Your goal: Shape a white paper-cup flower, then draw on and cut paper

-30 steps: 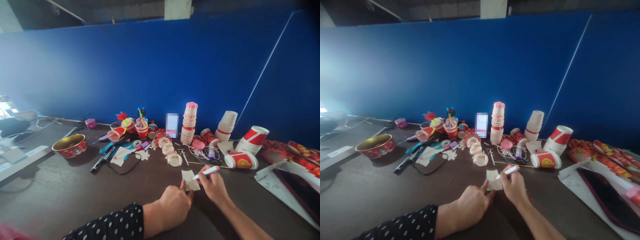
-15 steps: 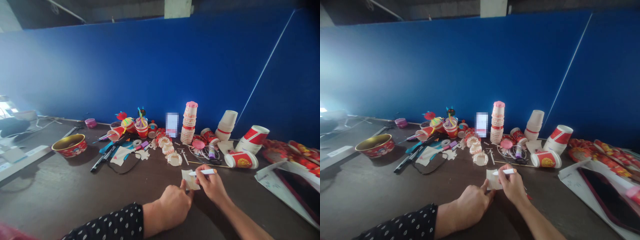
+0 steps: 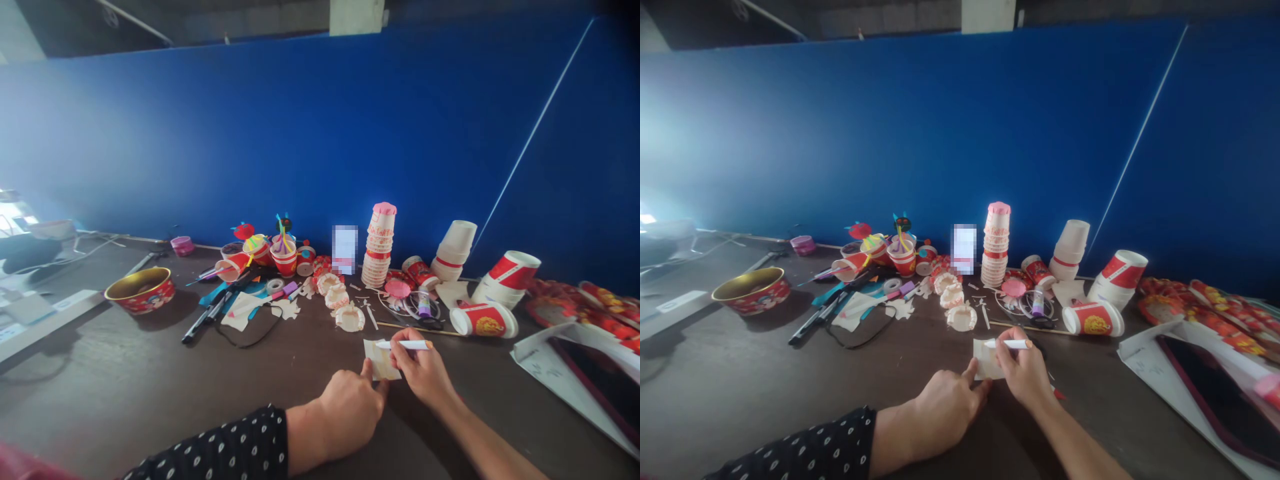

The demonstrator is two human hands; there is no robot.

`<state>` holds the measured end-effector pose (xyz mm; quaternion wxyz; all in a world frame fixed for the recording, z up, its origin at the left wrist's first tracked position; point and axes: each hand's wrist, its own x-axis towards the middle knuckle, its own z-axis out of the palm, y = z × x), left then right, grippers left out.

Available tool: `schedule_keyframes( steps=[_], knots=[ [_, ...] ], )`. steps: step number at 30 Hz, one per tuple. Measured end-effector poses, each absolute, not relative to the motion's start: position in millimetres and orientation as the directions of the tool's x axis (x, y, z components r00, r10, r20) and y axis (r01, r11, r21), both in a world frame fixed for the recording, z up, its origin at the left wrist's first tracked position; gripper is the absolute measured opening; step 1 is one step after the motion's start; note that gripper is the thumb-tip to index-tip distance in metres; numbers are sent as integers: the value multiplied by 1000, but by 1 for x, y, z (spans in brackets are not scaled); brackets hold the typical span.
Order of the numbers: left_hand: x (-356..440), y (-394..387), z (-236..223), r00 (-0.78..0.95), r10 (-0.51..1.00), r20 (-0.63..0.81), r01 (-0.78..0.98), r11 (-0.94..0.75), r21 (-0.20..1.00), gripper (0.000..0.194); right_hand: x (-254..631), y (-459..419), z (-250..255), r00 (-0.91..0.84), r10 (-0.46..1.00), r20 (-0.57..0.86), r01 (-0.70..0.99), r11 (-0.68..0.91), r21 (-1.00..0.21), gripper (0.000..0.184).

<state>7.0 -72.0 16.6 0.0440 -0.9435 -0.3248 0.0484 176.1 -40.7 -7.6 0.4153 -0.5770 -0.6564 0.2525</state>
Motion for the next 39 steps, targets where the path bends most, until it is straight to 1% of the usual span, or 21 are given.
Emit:
schedule_keyframes(
  steps=[3,7,12,18,28,34,39],
  knots=[
    [7,-72,17,788,613,-64,604,-789,-117,41,176,-40,-8,15,972,235,531,191,-826,24],
    [7,-72,19,786,615,-52,608,-787,-106,38,176,-40,-8,5,975,223,512,189,-838,22],
    [7,-71,16,786,616,-47,607,-785,-126,39,176,-40,-8,-16,973,229,542,201,-816,22],
    [7,-71,13,791,611,-34,604,-788,-117,39,178,-39,-9,-20,969,247,611,208,-764,23],
    [7,-70,15,795,606,-37,600,-793,-103,39,177,-39,-8,-29,968,247,612,213,-762,23],
    [7,-72,19,786,616,-38,611,-786,-94,37,177,-39,-11,-9,971,238,578,199,-791,24],
    [7,-71,15,792,609,-45,603,-792,-96,38,177,-39,-11,-14,969,246,606,203,-769,23]
  ],
)
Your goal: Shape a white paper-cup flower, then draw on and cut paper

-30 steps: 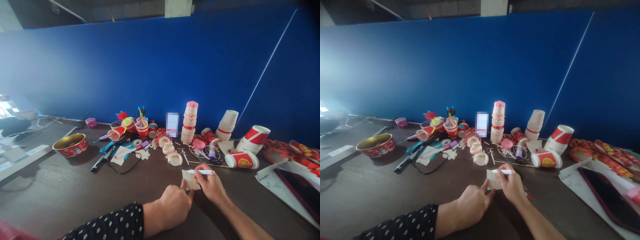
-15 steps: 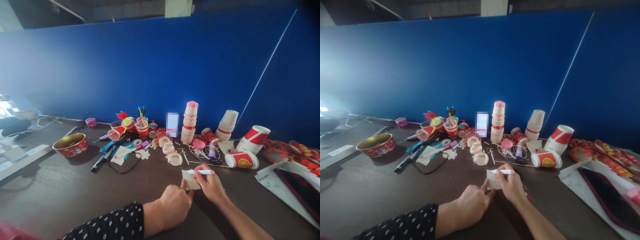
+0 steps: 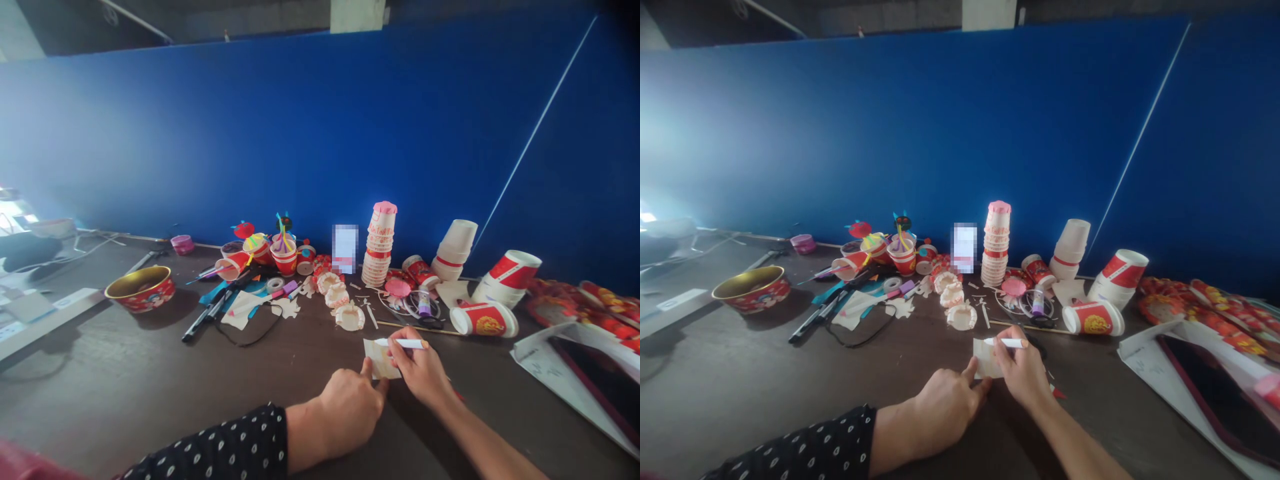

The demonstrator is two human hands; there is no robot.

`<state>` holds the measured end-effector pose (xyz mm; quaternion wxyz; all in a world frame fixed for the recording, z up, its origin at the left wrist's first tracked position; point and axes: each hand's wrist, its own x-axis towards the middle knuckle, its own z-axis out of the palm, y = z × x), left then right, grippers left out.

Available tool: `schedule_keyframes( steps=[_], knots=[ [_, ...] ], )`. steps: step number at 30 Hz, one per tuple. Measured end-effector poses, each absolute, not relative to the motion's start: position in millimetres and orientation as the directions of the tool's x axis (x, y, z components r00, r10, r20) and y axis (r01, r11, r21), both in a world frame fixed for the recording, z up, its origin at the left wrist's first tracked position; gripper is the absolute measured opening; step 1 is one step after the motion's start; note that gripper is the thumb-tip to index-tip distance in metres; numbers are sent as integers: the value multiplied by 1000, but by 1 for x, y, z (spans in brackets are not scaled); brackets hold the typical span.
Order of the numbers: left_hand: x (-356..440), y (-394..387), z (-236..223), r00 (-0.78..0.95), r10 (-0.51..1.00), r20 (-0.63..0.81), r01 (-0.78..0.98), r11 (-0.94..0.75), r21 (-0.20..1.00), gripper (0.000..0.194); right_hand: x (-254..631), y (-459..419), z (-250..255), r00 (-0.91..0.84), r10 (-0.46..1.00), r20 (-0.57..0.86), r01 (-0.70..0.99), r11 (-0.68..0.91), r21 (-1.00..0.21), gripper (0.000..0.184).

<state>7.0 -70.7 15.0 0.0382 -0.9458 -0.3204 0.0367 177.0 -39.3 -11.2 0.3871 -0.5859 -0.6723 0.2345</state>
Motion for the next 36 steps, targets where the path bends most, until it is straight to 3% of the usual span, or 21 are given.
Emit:
schedule_keyframes(
  steps=[12,23,36],
  knots=[
    [7,-71,16,790,611,-49,605,-791,-95,37,177,-39,-7,-21,952,306,681,238,-693,23],
    [7,-72,20,784,616,-76,609,-787,-101,40,176,-42,-7,-11,958,286,603,235,-762,24],
    [7,-70,17,791,608,-72,601,-793,-98,39,176,-43,-5,-67,954,291,612,270,-743,22]
  ],
)
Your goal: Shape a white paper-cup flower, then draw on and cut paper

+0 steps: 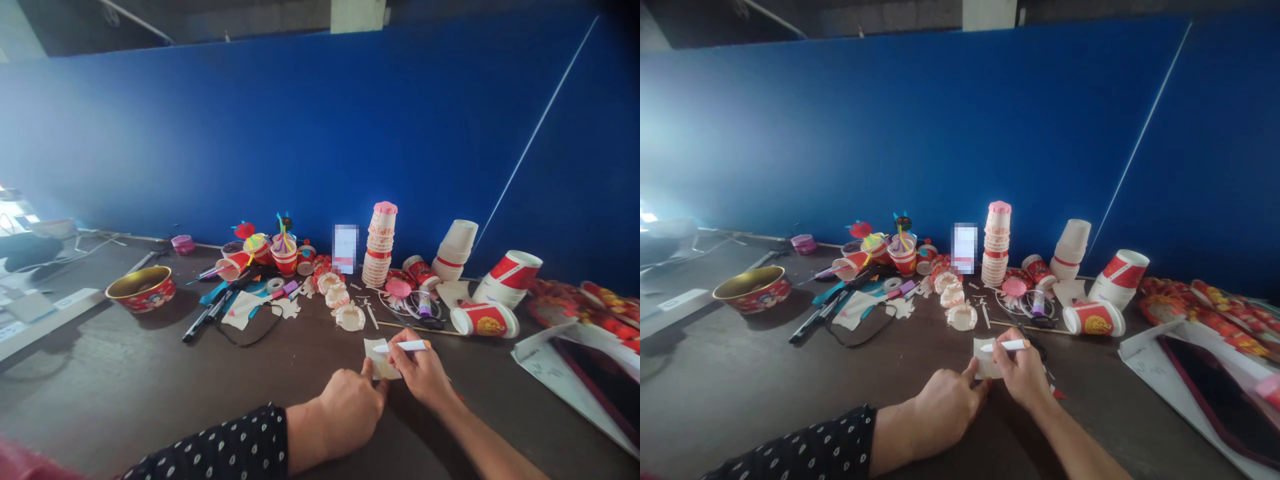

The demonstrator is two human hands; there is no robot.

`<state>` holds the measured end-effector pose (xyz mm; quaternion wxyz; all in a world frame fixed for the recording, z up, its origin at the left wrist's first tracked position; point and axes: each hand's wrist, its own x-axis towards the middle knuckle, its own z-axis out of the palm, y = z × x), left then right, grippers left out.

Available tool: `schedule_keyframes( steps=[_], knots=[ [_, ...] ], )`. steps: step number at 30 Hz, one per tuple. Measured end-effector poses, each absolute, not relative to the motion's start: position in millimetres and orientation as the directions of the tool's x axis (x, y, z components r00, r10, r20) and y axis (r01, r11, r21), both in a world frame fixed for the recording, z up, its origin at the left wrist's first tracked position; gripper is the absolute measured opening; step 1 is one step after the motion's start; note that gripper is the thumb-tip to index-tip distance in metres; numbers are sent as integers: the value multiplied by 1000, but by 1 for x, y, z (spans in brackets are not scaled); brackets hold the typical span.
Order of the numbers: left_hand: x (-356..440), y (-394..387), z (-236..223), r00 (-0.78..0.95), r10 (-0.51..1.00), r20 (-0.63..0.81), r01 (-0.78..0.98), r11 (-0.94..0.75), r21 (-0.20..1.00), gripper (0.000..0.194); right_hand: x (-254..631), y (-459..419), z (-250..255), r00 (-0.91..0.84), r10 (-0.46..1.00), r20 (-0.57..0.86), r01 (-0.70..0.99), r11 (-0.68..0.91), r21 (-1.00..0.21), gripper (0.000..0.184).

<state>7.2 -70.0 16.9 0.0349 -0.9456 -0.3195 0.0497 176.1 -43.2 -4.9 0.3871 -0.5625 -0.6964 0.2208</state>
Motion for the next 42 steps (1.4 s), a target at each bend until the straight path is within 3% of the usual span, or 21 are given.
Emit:
schedule_keyframes(
  steps=[12,18,25,42],
  knots=[
    [7,-72,18,794,602,-81,595,-798,-99,38,175,-44,-1,-117,948,297,660,297,-690,24],
    [7,-71,19,791,606,-83,597,-795,-109,38,175,-43,-3,-98,949,301,652,290,-701,24],
    [7,-72,20,781,621,-62,616,-783,-89,36,176,-42,-6,-1,963,269,547,226,-806,26],
    [7,-73,22,783,619,-61,613,-785,-92,37,175,-42,-5,-58,954,295,584,272,-765,25]
  ],
)
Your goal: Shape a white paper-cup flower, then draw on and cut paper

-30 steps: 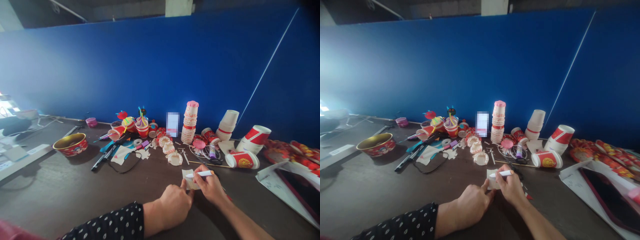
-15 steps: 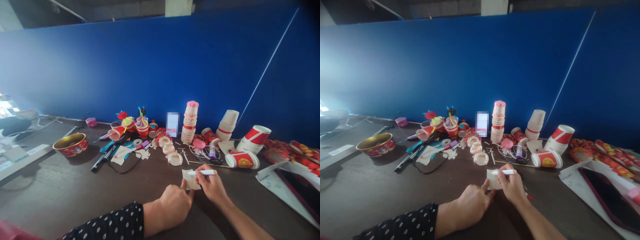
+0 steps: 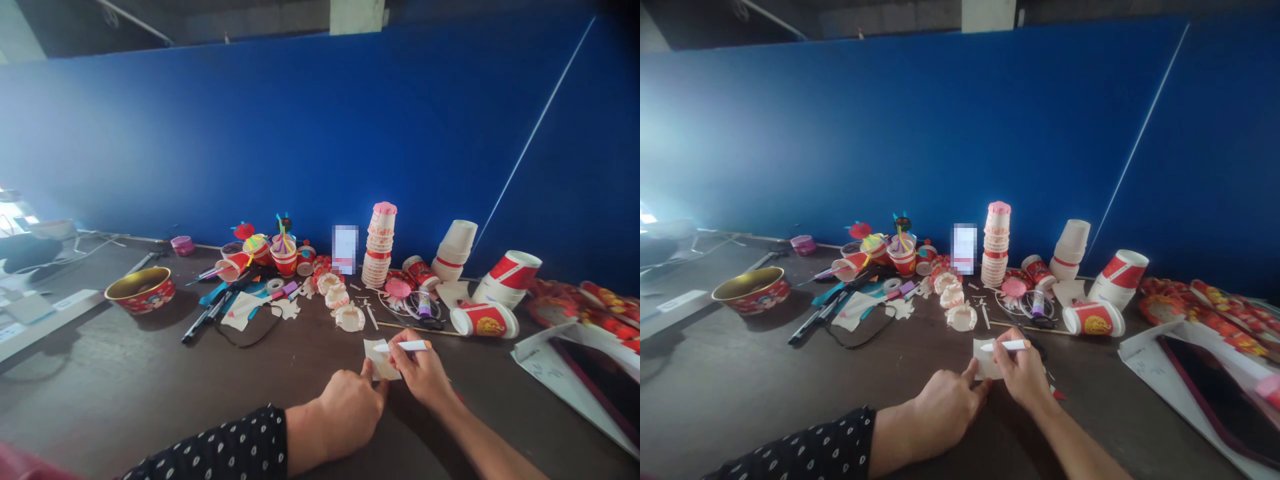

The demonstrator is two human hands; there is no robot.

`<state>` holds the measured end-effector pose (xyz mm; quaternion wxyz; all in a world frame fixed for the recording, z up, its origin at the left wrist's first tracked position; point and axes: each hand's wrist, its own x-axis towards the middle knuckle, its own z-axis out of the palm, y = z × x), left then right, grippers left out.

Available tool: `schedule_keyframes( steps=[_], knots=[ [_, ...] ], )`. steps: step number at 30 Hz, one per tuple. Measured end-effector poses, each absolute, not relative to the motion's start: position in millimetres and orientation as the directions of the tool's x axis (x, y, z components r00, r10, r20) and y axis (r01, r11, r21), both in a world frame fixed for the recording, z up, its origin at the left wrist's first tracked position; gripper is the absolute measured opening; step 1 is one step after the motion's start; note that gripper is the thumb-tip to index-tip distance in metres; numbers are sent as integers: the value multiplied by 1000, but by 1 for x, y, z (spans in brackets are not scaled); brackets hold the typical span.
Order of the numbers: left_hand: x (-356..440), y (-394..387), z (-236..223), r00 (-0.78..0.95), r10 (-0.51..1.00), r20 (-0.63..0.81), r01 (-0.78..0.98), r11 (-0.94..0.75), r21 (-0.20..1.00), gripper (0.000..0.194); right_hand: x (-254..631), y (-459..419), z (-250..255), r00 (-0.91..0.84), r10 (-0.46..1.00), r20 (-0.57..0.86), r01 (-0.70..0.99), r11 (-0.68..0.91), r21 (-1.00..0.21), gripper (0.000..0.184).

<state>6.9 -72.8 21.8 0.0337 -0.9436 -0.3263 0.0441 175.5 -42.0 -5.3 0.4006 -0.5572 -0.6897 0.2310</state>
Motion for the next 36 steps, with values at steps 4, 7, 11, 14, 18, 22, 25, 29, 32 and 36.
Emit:
schedule_keyframes(
  steps=[4,7,11,14,18,22,25,29,32,36],
  knots=[
    [7,-72,20,787,614,-58,607,-788,-103,38,176,-43,-4,-78,951,300,597,285,-750,22],
    [7,-71,17,791,610,-43,604,-790,-108,38,175,-43,-2,-92,949,302,611,294,-735,22],
    [7,-72,18,798,601,-39,595,-797,-106,36,174,-43,-1,-101,949,299,639,292,-711,22],
    [7,-72,20,797,603,-49,595,-796,-113,35,174,-43,-1,-94,950,299,647,287,-707,22],
    [6,-73,19,793,608,-40,601,-791,-116,36,176,-43,-4,-73,955,289,646,266,-715,21],
    [7,-73,16,791,611,-28,605,-788,-115,36,177,-41,-7,-49,957,286,653,248,-716,22],
    [7,-72,16,788,615,-18,610,-785,-109,36,177,-40,-7,-33,956,293,649,243,-721,24],
    [6,-71,17,791,611,-18,607,-788,-104,36,175,-41,-5,-5,958,286,623,227,-749,26],
    [7,-72,19,795,606,-31,601,-793,-104,36,174,-42,-5,40,964,265,527,205,-825,26],
    [7,-72,18,790,611,-46,604,-789,-109,38,173,-42,-5,71,970,234,414,184,-891,26]
  ],
)
